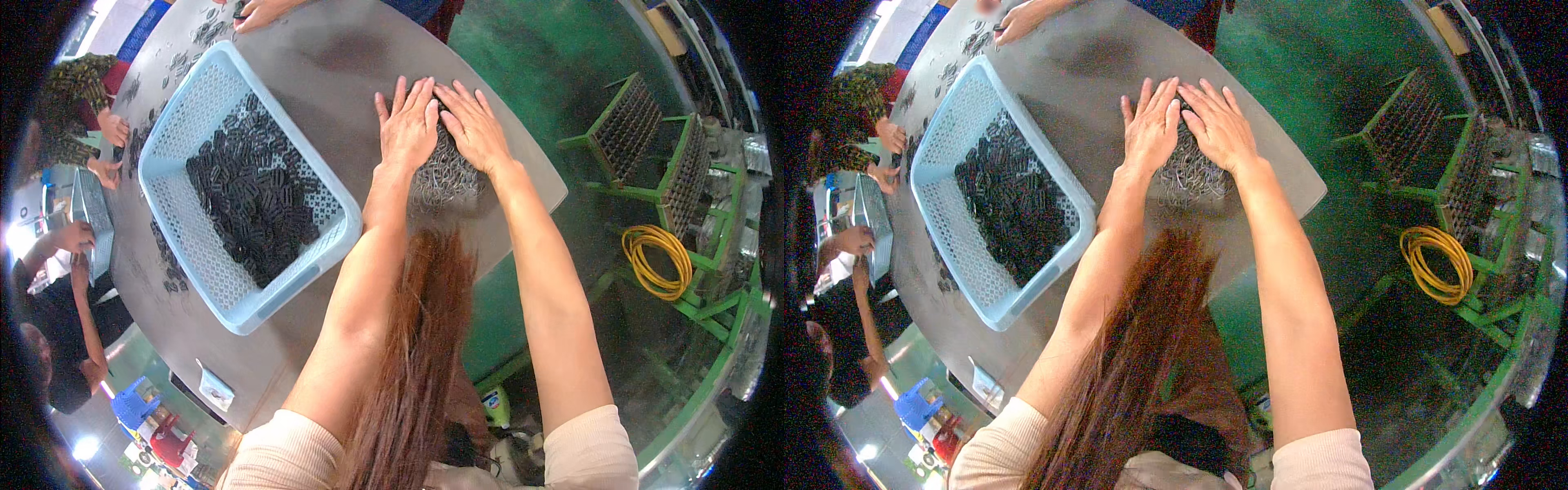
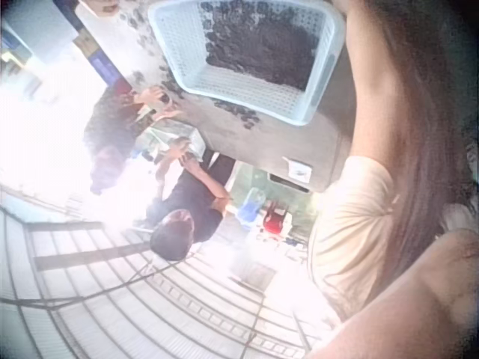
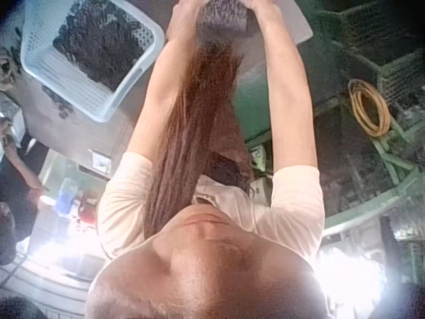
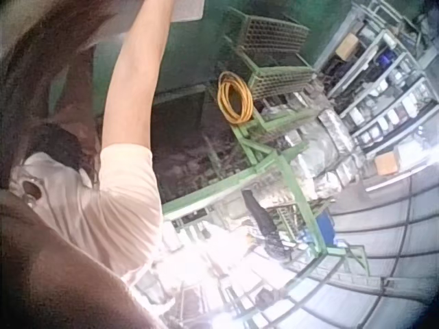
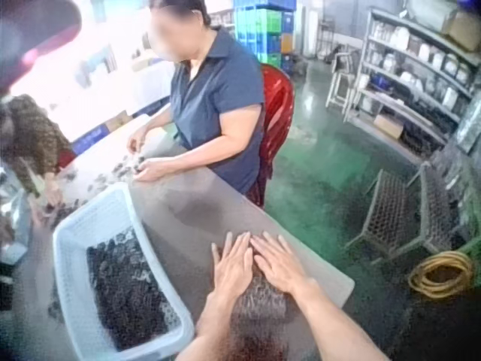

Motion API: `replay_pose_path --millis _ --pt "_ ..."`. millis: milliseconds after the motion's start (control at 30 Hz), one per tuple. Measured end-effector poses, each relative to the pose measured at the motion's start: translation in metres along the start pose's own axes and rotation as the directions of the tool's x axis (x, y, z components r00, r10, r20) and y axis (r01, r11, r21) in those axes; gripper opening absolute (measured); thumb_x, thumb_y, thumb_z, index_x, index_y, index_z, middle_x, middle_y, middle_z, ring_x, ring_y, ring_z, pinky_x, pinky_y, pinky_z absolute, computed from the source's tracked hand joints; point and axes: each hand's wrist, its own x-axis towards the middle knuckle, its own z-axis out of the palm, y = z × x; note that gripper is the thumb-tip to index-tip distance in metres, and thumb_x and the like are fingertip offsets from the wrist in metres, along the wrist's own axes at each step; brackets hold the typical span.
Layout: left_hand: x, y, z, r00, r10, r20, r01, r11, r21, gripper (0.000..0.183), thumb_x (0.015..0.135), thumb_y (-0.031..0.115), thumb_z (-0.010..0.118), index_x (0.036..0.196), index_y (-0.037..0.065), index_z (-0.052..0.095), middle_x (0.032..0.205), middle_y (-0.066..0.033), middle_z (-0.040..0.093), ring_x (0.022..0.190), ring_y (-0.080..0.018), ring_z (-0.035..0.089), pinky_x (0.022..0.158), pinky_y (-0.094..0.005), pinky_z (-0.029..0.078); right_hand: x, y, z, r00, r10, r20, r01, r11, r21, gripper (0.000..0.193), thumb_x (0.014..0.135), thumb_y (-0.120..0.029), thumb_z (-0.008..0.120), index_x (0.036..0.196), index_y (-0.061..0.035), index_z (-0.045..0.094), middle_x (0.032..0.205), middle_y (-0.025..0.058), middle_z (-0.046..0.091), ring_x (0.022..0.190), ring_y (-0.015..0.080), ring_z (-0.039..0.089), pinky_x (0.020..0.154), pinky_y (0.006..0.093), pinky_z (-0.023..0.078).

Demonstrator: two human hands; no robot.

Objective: The person picks up red and yellow baskets from a table and carries them to another table where they sort through a pile of black and silver clips, placing specific items into a smaller red basket and then eventually into a larger blue basket.

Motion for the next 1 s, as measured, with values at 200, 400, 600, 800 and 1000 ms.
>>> replay_pose_path --millis 200,400,600,800,1000 --pt "-0.095 0.008 -0.023 0.992 0.125 0.034 -0.123 0.990 -0.067 0.040 0.086 0.019 0.037 0.124 0.006 0.038 0.125 -0.0111 0.041 0.123 -0.0256 0.030 0.102 -0.0439 0.018 -0.081 -0.062 0.012 0.988 0.107 -0.112 -0.107 0.994 0.003 0.034 0.086 -0.023 0.039 0.116 -0.0093 0.047 0.123 0.0072 0.045 0.120 0.0242 0.034 0.101 0.0420 0.022" --pt "-0.230 -0.010 -0.081 0.988 0.096 0.124 -0.080 0.989 -0.124 0.040 0.084 0.018 0.040 0.122 0.004 0.040 0.125 -0.0108 0.041 0.122 -0.0253 0.030 0.102 -0.0416 0.019 -0.178 -0.177 0.067 0.935 0.287 -0.210 -0.292 0.956 0.010 0.035 0.085 -0.022 0.040 0.116 -0.0077 0.047 0.127 0.0092 0.040 0.122 0.0292 0.031 0.101 0.0451 0.020" --pt "-0.360 -0.098 -0.185 1.000 0.008 -0.020 -0.007 0.998 0.057 0.036 0.084 0.017 0.041 0.117 0.003 0.044 0.121 -0.0128 0.045 0.118 -0.0270 0.036 0.100 -0.0413 0.025 -0.217 -0.341 0.149 0.973 0.181 -0.143 -0.180 0.983 0.020 0.034 0.084 -0.021 0.040 0.115 -0.0068 0.048 0.126 0.0098 0.041 0.123 0.0284 0.029 0.101 0.0457 0.017" --pt "-0.456 -0.169 -0.297 0.955 -0.282 -0.096 0.282 0.959 -0.021 0.036 0.083 0.009 0.042 0.118 0.003 0.043 0.121 -0.0138 0.044 0.120 -0.0300 0.033 0.099 -0.0393 0.026 -0.214 -0.457 0.183 0.990 0.056 -0.130 -0.023 0.970 0.242 0.032 0.081 -0.019 0.047 0.109 -0.0045 0.050 0.119 0.0117 0.046 0.118 0.0285 0.035 0.100 0.0445 0.020" --pt "-0.538 -0.219 -0.390 0.848 -0.424 -0.319 0.487 0.861 0.151 0.036 0.082 0.006 0.043 0.118 0.004 0.044 0.121 -0.0136 0.044 0.119 -0.0309 0.034 0.099 -0.0382 0.026 -0.182 -0.277 0.122 0.826 0.426 -0.368 -0.472 0.880 -0.042 0.034 0.080 -0.016 0.044 0.105 0.0053 0.049 0.112 0.0240 0.047 0.109 0.0370 0.039 0.095 0.0406 0.028"
